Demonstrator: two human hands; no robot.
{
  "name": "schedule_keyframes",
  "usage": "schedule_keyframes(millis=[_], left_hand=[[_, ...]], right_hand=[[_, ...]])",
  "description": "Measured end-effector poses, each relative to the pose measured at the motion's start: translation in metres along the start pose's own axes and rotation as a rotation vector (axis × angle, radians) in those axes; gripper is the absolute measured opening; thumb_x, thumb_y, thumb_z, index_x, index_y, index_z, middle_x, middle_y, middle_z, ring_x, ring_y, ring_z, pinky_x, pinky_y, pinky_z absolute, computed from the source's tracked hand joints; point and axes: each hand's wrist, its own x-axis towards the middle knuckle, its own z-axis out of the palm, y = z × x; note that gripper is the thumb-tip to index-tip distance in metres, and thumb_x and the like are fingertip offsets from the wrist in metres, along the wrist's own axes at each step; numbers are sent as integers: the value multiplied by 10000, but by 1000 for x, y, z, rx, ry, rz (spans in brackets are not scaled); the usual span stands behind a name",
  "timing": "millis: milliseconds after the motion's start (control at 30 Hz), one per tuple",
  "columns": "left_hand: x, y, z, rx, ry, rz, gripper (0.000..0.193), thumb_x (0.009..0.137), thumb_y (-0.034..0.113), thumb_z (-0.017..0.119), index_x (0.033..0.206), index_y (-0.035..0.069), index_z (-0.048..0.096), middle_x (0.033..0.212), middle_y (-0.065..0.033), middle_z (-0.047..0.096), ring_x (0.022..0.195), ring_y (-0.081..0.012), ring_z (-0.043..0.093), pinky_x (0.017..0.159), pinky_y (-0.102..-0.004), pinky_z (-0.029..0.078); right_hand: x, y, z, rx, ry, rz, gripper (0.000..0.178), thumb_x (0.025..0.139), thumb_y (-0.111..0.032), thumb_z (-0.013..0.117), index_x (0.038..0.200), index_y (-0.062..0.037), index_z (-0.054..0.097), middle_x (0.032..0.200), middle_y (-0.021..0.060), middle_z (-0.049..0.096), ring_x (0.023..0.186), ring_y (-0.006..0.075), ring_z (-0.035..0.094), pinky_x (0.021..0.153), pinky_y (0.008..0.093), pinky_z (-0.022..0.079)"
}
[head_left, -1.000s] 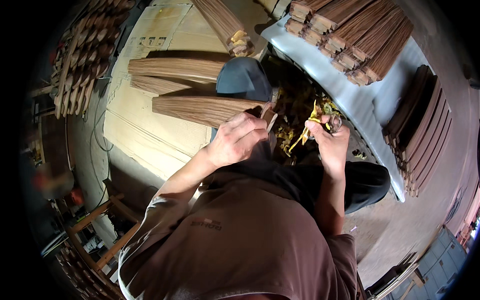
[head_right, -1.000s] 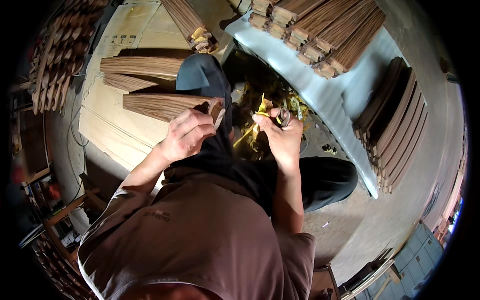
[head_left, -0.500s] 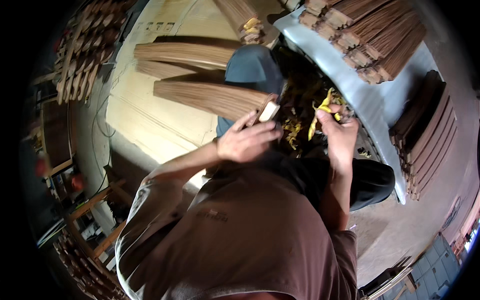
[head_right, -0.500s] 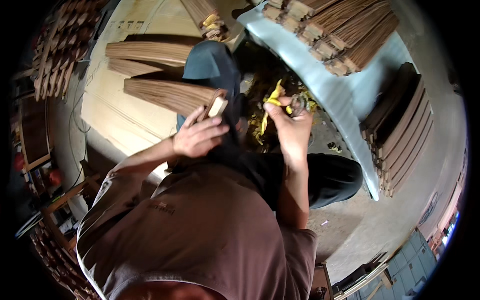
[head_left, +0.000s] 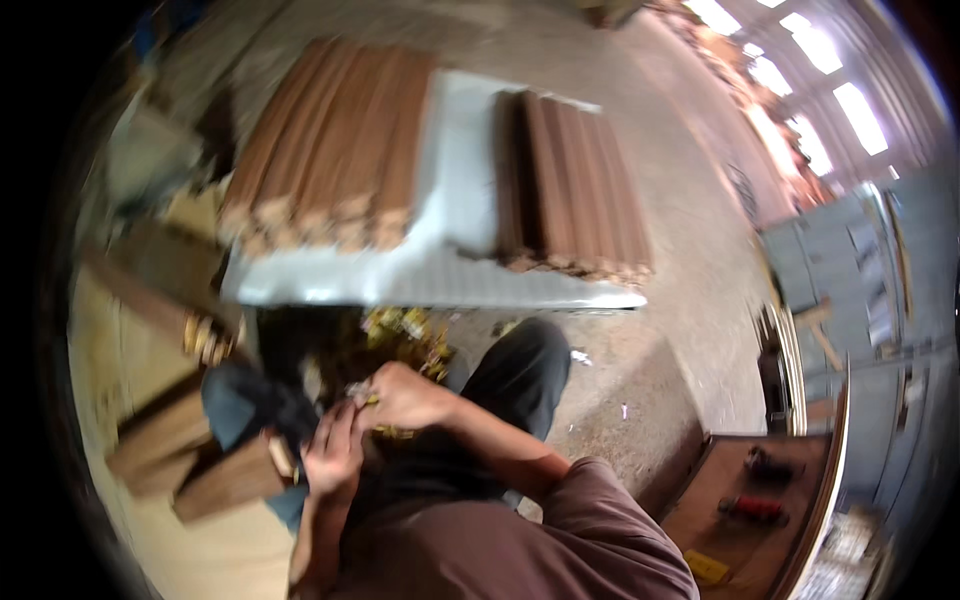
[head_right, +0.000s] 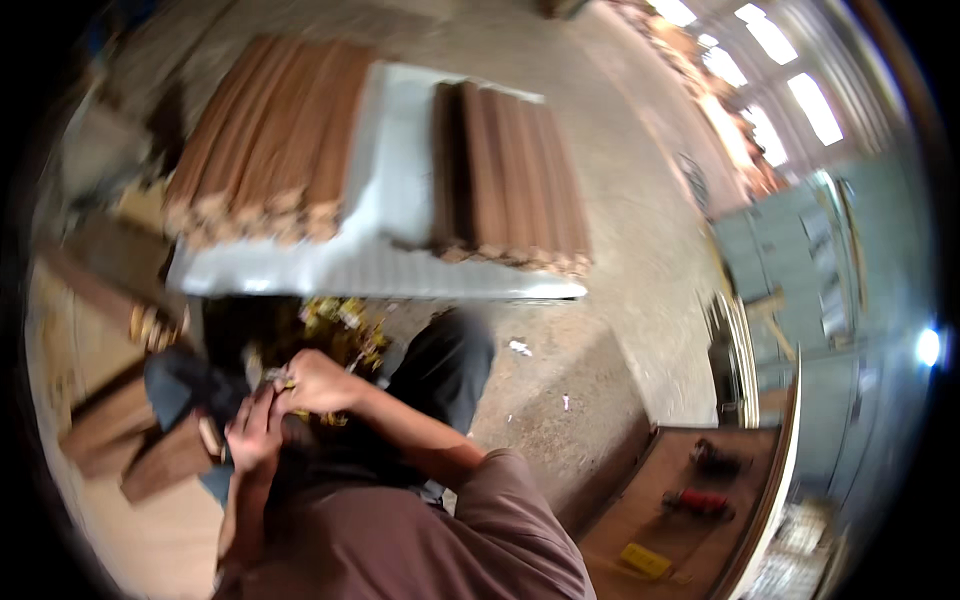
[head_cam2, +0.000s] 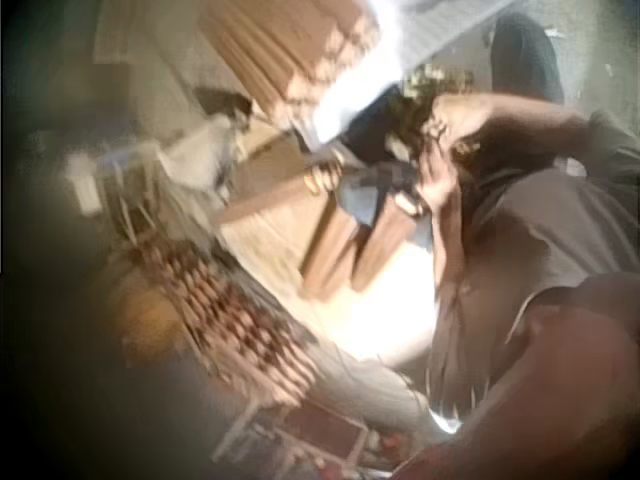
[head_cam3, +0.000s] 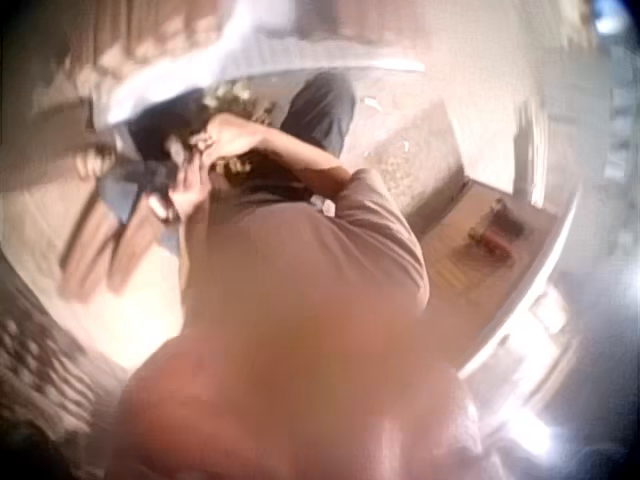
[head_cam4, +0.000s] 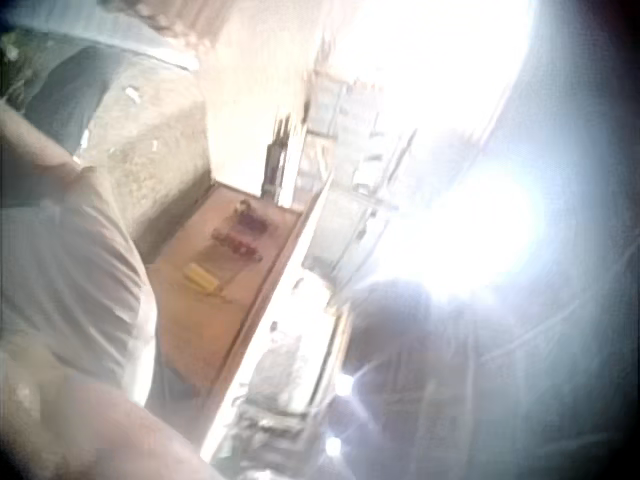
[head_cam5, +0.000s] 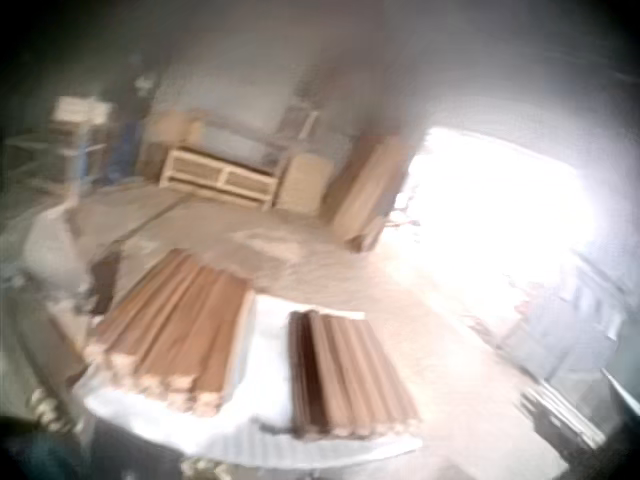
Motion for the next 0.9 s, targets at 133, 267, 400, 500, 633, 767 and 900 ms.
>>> schedule_keyframes(millis=[133,267,400,500,633,767,900], left_hand=[[5,2,18,-83,-67,-21,193,851,1,730,1043,13,744,900,-155,720,744,-322,715,653,-377,586],[2,-15,49,-377,-99,-400,188,853,-37,693,1023,10,758,875,-170,709,752,-329,713,690,-357,578],[11,-14,92,-339,-295,-452,373,891,66,647,1262,32,631,954,-131,723,810,-279,713,723,-388,564],[21,-8,96,-54,-504,-362,302,816,62,657,1116,69,686,998,-133,674,897,-319,680,766,-411,545],[19,-5,107,-72,-227,-158,213,777,65,658,981,65,717,990,-126,629,928,-343,654,742,-447,524],[31,15,86,77,-606,-228,136,827,47,628,944,77,690,883,-114,674,840,-320,684,700,-431,520],[17,20,87,92,-143,8,112,831,143,662,919,74,655,812,-63,610,754,-269,675,607,-423,524]], right_hand=[[-11,8,-33,-91,48,127,386,705,-352,834,825,-2,724,717,157,699,672,289,680,679,356,536],[-7,19,-55,208,308,162,127,901,-137,700,950,-37,761,752,70,742,709,153,692,702,325,545],[1,63,-34,-209,394,-62,203,882,-185,724,1054,-83,762,1126,103,762,959,246,746,846,338,578],[-4,71,-23,20,395,50,229,876,-214,782,1055,-71,767,834,85,752,765,170,718,716,324,564],[1,61,-23,117,462,142,166,876,-116,738,1000,-6,752,799,61,740,683,101,663,646,287,541],[5,84,-23,-124,615,78,197,948,-176,729,862,-8,673,710,-11,610,657,64,513,595,263,452],[1,80,-25,96,558,181,328,1003,-268,668,863,28,655,699,6,579,676,118,485,606,345,466]])
